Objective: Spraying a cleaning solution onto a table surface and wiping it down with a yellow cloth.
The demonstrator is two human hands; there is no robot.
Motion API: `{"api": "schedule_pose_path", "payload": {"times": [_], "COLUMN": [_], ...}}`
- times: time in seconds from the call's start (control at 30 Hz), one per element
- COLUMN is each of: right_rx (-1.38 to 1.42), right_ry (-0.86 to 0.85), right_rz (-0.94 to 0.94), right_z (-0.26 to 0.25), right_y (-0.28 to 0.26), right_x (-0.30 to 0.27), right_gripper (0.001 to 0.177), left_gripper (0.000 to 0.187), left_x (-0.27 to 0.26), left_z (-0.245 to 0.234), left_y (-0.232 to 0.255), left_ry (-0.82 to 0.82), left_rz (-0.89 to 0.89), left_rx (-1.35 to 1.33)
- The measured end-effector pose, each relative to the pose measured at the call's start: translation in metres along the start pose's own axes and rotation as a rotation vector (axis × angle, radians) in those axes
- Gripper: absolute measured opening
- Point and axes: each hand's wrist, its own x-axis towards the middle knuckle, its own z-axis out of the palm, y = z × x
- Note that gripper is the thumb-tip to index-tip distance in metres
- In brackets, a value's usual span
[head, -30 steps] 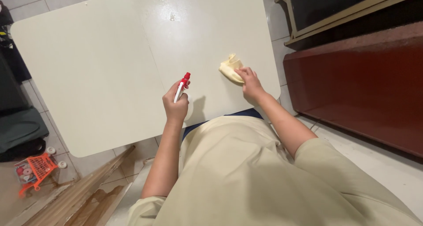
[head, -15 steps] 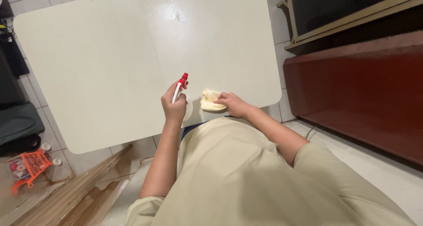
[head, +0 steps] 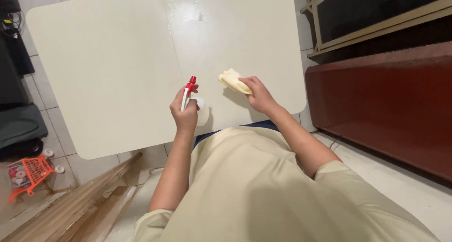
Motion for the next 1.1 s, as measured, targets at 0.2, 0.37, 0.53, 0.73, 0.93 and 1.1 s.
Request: {"api": "schedule_pose_path", "payload": {"times": [0.2,0.37,0.53,0.73,0.93,1.1], "right_rx": [0.091,0.146,0.184,0.223,0.248,0.214], "right_ry": [0.123,0.159,0.194,0.207,0.19,0.178], "right_rz": [0.01,0.012,0.013,0.006,0.013,-0.019], "right_z": [0.004,0.016,0.028,0.032,0.026,0.018], "right_y": [-0.067,-0.101,-0.123,-0.139,-0.143,-0.138], "right_x": [0.002,0.004,0.005,0.005,0.003,0.002], "right_gripper": [0.057,0.058,0.058,0.063,0.063,0.064], "left_gripper": [0.049,0.048,0.047,0.048,0.048,0.049], "left_x": [0.006,0.009,0.012,0.013,0.008,0.002], "left_z": [-0.019,-0.037,-0.054,-0.061,-0.058,-0.047], "left_y": [-0.008,-0.001,-0.002,-0.004,-0.005,0.001], "left_ry": [-0.003,-0.029,-0.058,-0.051,-0.03,-0.004], "left_rz": [0.011,0.024,0.044,0.06,0.046,0.035], "left_rx": [-0.018,-0.041,-0.036,-0.025,-0.036,-0.069]}}
